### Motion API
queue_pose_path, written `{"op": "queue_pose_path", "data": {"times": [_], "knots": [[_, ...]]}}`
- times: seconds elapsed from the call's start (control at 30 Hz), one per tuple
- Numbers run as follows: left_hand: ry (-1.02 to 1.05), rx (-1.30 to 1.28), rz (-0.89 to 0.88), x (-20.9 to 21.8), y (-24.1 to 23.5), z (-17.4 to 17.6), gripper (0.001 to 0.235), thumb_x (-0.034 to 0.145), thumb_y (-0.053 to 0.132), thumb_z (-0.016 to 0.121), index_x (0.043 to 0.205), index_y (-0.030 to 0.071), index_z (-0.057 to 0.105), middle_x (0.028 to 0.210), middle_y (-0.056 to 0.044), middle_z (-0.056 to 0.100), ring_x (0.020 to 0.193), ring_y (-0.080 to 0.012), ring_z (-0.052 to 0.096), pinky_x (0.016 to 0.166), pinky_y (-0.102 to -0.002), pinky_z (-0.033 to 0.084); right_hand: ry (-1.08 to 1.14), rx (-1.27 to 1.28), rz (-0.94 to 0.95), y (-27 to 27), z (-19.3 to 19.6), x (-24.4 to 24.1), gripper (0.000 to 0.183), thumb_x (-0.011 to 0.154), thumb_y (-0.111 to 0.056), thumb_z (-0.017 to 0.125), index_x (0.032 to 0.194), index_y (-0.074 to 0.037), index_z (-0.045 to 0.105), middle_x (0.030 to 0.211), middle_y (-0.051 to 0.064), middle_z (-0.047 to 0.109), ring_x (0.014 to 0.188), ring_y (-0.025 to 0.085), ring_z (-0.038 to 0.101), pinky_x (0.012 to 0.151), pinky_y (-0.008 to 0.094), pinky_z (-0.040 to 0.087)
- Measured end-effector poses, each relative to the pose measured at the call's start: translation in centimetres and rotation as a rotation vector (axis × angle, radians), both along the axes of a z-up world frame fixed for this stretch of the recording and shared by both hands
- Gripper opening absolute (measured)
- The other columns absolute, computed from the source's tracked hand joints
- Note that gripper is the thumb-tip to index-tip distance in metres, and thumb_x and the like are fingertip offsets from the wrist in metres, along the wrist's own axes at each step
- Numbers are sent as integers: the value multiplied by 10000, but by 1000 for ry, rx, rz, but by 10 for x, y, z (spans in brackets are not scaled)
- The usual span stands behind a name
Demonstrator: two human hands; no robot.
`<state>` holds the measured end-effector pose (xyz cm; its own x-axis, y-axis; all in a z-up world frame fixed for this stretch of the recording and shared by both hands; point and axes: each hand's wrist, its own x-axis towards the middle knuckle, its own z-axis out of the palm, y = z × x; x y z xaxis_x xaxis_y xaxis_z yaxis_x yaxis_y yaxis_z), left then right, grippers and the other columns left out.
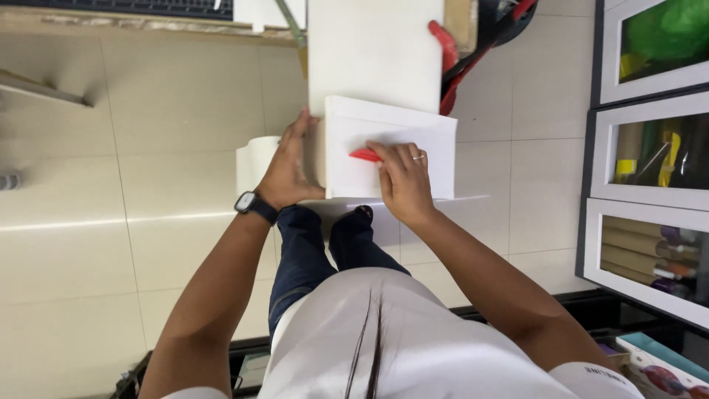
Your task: Applying and smoothing a white adhesive film onto a board or drawer front using a roller and squeegee.
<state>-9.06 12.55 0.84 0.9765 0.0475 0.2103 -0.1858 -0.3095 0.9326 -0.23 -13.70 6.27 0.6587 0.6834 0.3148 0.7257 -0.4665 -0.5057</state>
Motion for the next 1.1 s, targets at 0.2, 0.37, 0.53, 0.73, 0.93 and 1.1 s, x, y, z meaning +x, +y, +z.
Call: {"op": "queue_pose_path", "data": {"times": [0.2, 0.37, 0.53, 0.73, 0.93, 1.1], "knots": [[240, 51, -35, -23, 15, -17, 1408, 565, 257, 985, 1666, 145, 115, 1648, -153, 250, 1526, -366, 310, 1285, -490, 284, -63, -136, 65, 39, 2, -25, 413, 995, -58, 596, 1386, -189, 624, 992, 7, 574, 978, 243, 539, 901, 407, 390], [276, 46, -74, -12, 22, -41, 1399, 606, 289, 967, 1669, 151, 68, 1705, -158, 151, 1562, -376, 219, 1302, -477, 271, -199, -202, 100, 57, -36, -46, 327, 1023, -140, 568, 1329, -227, 648, 949, -8, 545, 931, 210, 549, 879, 380, 420], [273, 139, -124, 0, 18, -85, 1339, 573, 344, 932, 1649, 124, 167, 1645, -156, 285, 1549, -373, 252, 1316, -474, 241, -374, -236, -57, 98, -58, -26, 266, 983, -72, 608, 1208, -185, 694, 918, 22, 550, 923, 244, 517, 852, 422, 396], [283, 118, -156, -1, 28, -60, 1311, 587, 186, 869, 1657, 122, 114, 1628, -150, 281, 1553, -383, 209, 1319, -474, 219, -350, -204, -155, 111, -27, -35, 187, 1029, -91, 564, 1174, -158, 662, 949, 39, 545, 960, 282, 515, 849, 434, 369], [296, 144, -181, 3, 29, -61, 1254, 607, 155, 814, 1651, 104, 122, 1618, -163, 256, 1539, -416, 200, 1276, -477, 336, -481, -250, -166, 113, -55, -29, 222, 985, -93, 592, 1169, -181, 677, 943, 28, 557, 929, 270, 529, 840, 448, 388], [285, 176, -187, 1, 26, -58, 1272, 582, 244, 844, 1640, 109, 150, 1606, -135, 267, 1540, -391, 206, 1271, -469, 349, -421, -224, -218, 112, -36, -42, 230, 989, -54, 596, 1180, -156, 674, 955, 30, 566, 947, 265, 536, 842, 433, 382]]}}
